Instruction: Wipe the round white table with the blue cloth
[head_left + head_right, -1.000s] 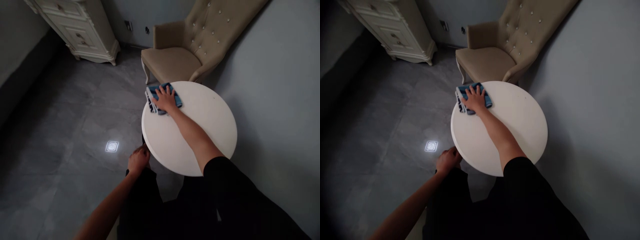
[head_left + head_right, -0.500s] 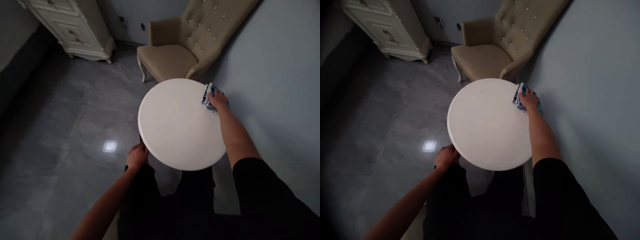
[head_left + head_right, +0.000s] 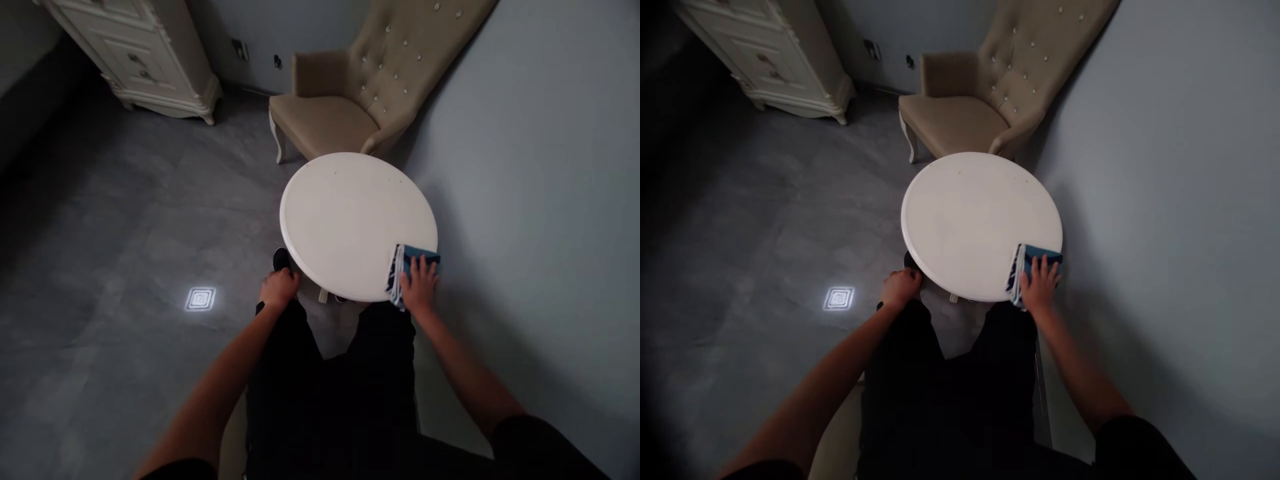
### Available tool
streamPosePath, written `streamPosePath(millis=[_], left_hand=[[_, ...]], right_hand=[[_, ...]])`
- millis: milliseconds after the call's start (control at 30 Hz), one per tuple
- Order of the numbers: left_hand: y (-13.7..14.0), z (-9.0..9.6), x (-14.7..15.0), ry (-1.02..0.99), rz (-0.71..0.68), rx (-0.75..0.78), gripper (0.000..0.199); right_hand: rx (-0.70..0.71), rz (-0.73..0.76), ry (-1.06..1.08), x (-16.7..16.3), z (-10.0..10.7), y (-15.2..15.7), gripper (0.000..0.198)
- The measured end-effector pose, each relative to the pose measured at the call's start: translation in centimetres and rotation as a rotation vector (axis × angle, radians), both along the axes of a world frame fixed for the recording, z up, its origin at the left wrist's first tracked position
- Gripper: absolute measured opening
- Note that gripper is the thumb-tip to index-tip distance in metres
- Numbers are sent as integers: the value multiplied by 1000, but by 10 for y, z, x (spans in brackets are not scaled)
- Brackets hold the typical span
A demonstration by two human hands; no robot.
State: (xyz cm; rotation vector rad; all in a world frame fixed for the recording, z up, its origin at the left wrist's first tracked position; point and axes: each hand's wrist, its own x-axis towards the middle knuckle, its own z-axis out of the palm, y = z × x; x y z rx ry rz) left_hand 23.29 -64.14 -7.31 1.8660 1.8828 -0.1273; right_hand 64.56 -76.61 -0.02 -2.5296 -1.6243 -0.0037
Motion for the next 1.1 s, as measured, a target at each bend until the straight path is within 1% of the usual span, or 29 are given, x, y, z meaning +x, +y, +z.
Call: streamPosePath(millis=[67, 133, 167, 233, 300, 400, 500, 600, 667, 733, 800, 900, 967, 1000, 1033, 1100], left_hand=[[-3, -1, -2, -1, 7, 9, 54], [-6, 0, -3, -9, 15, 11, 53], [-7, 0, -4, -13, 22, 10, 52], [-8, 1, -7, -15, 30, 8, 51], [-8, 2, -10, -13, 23, 7, 51], [-7, 2, -16, -19, -22, -26, 45], [-5, 1, -19, -8, -11, -42, 43], [0, 1, -19, -2, 69, -19, 47], [5, 3, -18, -7, 91, -28, 47], [11, 5, -18, -3, 95, -49, 46], [18, 6, -17, 5, 94, -64, 45], [27, 7, -14, 3, 98, -86, 43], [31, 8, -12, 1, 105, -105, 43], [32, 8, -11, 3, 108, -114, 44], [33, 8, -10, 7, 109, -121, 44], [35, 8, -8, 21, 107, -129, 45]], right_hand=[[-20, 133, -17, -53, -8, -27, 81], [-62, 292, -32, -102, -12, -36, 82], [-78, 372, -37, -124, -12, -33, 83], [-99, 522, -37, -164, -8, -15, 83], [-111, 660, -18, -197, 0, 17, 81], [-122, 813, 34, -242, 14, 86, 76], [-147, 869, 71, -280, 25, 170, 75], [-171, 860, 109, -298, 30, 259, 74], [-164, 833, 144, -295, 30, 318, 72], [-144, 777, 177, -279, 27, 375, 70], [-115, 703, 202, -253, 21, 428, 70], [-73, 590, 223, -197, 12, 493, 75], [-70, 510, 216, -151, 9, 524, 80], [-80, 460, 200, -126, 10, 534, 81], [-97, 407, 176, -99, 11, 540, 83], [-142, 292, 121, -43, 14, 542, 83]])
